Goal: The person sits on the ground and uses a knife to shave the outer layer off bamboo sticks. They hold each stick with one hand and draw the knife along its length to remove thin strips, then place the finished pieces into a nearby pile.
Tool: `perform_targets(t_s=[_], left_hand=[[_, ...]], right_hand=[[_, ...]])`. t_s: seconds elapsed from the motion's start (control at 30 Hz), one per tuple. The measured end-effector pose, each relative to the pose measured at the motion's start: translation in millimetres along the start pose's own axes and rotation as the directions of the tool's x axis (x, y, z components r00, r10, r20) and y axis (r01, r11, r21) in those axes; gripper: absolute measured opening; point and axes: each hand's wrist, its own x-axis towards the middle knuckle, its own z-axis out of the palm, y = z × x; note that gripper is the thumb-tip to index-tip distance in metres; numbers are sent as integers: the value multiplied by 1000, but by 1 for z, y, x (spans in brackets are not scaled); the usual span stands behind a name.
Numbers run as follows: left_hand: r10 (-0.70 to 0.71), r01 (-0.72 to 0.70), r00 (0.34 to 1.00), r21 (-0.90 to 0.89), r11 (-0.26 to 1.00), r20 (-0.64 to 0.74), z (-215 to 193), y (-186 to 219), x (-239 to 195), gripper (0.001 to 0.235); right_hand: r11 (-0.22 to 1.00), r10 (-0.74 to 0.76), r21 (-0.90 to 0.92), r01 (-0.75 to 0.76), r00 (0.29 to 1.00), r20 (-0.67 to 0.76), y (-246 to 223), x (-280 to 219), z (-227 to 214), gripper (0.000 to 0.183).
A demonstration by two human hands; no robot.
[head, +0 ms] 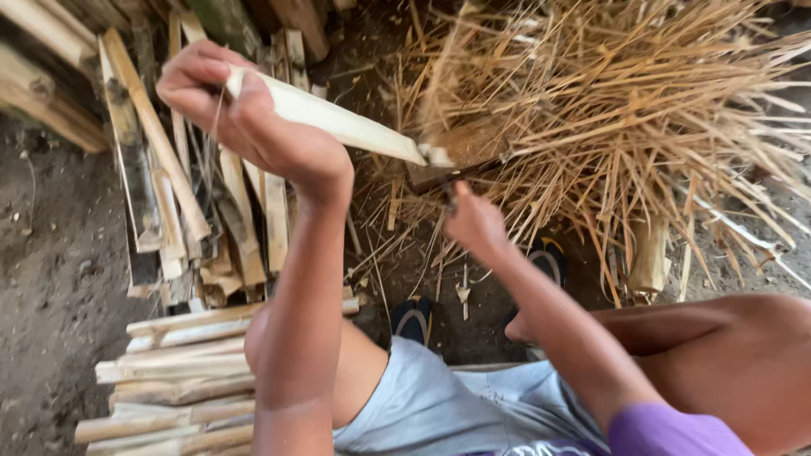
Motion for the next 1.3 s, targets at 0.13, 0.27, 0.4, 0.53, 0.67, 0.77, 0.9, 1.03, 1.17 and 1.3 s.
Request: perform_targets(t_s=[0.13, 0.27, 0.4, 0.53, 0.67, 0.77, 0.9, 1.03, 1.17, 1.3], left_hand=[[-14, 13, 1000, -19, 1000, -10, -12, 2, 17, 11], [11, -12, 1000, -20, 1000, -26, -8, -13, 17, 12], [-11, 11, 1000, -13, 1000, 17, -7, -24, 14, 10], [-9, 8, 999, 4, 1000, 50, -13, -24, 23, 11], [-60, 58, 998, 59, 997, 21, -26, -16, 34, 17], [-50, 50, 993, 0, 999, 111, -22, -9, 38, 22], [23, -35, 975, 54, 998, 221, -1, 19, 8, 20], [82, -84, 981, 8, 996, 176, 14, 50, -22, 21], [105, -97, 981, -56, 994, 162, 11, 64, -31, 22], [88, -74, 985, -96, 993, 148, 4, 74, -30, 24]], right_hand=[[991, -45, -128, 44, 999, -8, 28, 27, 10, 59], [995, -42, 96, 34, 996, 75, 31, 11, 31, 54], [995, -57, 80, 58, 998, -9, 56, 35, 55, 58], [968, 246, -85, -235, 957, 155, 133, 90, 64, 62], [973, 230, -34, -228, 949, 217, 161, 89, 72, 52], [975, 217, 6, -222, 959, 183, 116, 70, 48, 54], [957, 196, 170, -237, 954, 228, 23, 2, -6, 39], [981, -8, 195, -5, 998, 67, -46, -65, -49, 37], [937, -303, 131, 324, 940, -159, -81, -90, -63, 33], [962, -205, 171, 212, 977, -62, -97, -104, -73, 31]])
